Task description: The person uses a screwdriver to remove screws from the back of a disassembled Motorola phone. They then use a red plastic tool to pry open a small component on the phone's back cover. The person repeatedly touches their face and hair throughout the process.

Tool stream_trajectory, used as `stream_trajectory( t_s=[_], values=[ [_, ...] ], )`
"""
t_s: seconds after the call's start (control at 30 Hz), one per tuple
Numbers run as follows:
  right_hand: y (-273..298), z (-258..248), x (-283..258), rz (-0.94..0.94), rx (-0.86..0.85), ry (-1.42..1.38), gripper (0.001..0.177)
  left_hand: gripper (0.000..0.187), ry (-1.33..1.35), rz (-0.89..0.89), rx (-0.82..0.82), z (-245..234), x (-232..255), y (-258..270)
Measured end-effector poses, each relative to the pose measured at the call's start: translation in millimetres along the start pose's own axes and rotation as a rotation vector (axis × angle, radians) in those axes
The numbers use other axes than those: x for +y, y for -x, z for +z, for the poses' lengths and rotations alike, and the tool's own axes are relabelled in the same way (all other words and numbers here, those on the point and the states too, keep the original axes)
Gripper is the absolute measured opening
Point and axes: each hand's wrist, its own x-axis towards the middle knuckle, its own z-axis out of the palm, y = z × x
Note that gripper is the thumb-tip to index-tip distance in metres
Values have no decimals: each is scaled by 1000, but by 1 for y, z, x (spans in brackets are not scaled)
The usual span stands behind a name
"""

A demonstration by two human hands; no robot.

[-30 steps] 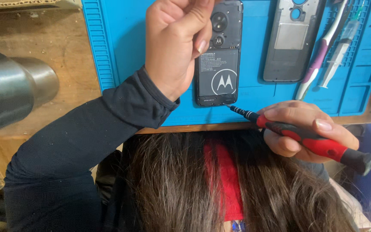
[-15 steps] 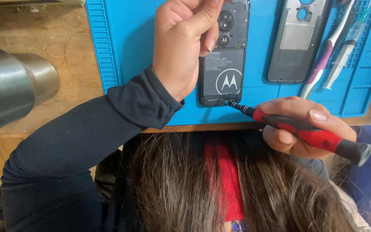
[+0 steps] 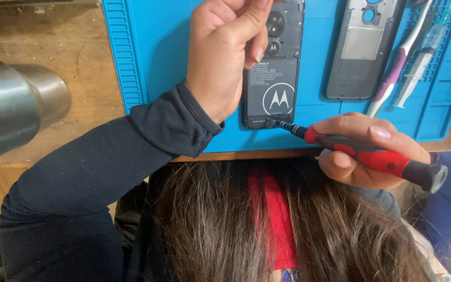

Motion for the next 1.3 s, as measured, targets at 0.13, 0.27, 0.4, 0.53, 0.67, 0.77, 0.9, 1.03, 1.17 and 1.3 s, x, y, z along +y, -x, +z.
stream_trajectory(
  t_s=[0.13, 0.27, 0.4, 0.53, 0.67, 0.77, 0.9, 1.03, 1.17, 1.3],
  values=[
    [-14, 3, -4, -245, 1, 26, 50, 28, -31, -49, 33, 5, 8, -1],
    [-1, -5, 2, 162, -107, -16, 31, 25, -18, -33, 19, 3, 4, -1],
    [-10, 2, 1, -250, 1, 2, 51, 22, -9, -19, 18, 2, 2, -1],
    [-1, -12, -2, 241, -181, -79, 31, 25, -31, -26, 30, 5, 6, -2],
    [-33, -2, -4, -428, -99, -30, 54, 25, -144, 89, -36, 1, 11, 6],
    [-34, -2, 0, -348, -282, -12, 68, 26, -429, 298, -162, 0, 34, 17],
    [-40, 24, -12, -372, 87, 53, 47, 14, -604, 747, -568, 13, 83, 32],
    [-47, 35, -23, -312, 163, 247, 33, 23, -647, 1082, -646, 21, 82, 33],
    [-54, 39, -37, -278, 221, 386, 38, 30, -448, 1227, -97, 44, 67, 38],
    [-61, 26, -61, -177, 173, 317, 27, 25, -624, 1125, -608, 26, 90, 42]
  ],
)
